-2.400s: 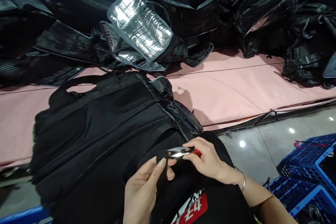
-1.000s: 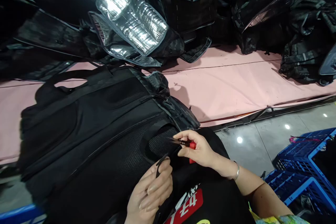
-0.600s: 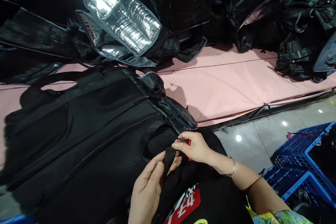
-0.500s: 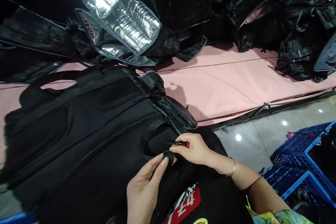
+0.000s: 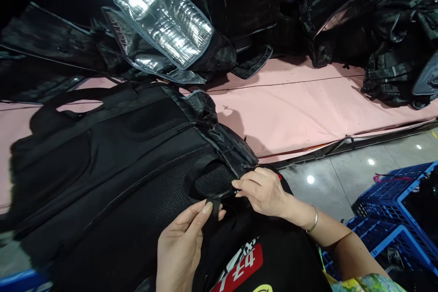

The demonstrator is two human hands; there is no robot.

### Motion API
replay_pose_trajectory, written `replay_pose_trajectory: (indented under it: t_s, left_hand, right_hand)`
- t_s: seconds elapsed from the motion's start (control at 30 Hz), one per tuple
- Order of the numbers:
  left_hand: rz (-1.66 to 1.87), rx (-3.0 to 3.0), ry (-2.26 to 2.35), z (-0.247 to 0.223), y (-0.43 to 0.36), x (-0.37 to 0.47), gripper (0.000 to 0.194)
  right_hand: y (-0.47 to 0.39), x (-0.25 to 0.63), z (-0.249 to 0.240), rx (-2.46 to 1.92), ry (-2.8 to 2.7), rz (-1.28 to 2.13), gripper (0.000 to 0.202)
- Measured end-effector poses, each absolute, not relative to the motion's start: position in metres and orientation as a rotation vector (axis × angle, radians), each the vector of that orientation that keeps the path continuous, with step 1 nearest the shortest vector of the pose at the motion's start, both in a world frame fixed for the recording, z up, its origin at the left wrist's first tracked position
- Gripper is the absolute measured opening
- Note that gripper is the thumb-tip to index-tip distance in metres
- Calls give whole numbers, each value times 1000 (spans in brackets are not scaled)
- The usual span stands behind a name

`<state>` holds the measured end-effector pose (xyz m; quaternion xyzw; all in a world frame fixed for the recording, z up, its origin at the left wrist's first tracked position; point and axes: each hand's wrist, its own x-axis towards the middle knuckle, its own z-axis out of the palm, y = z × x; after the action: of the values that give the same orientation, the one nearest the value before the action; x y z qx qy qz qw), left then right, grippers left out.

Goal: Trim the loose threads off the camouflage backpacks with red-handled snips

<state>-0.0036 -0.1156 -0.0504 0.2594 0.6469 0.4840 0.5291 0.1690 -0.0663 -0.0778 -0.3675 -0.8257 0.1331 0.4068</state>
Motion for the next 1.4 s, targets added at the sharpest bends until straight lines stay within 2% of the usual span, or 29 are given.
replay_pose_trajectory:
  t_s: [0.33, 0.57, 0.87, 1.4]
  left_hand:
    - [1093, 579, 1495, -59, -117, -7, 41]
    - [1043, 657, 1499, -63, -119, -11, 36]
    - [1075, 567, 1393, -57, -113, -9, 33]
    - [1093, 626, 1447, -58, -114, -9, 32]
  right_hand:
    - [-62, 173, -74, -893, -2175, 411, 18]
    - [-58, 176, -70, -846, -2207, 407, 20]
    - [-57, 175, -74, -831, -2037, 628, 13]
    - [-54, 191, -68, -795, -2257, 497, 18]
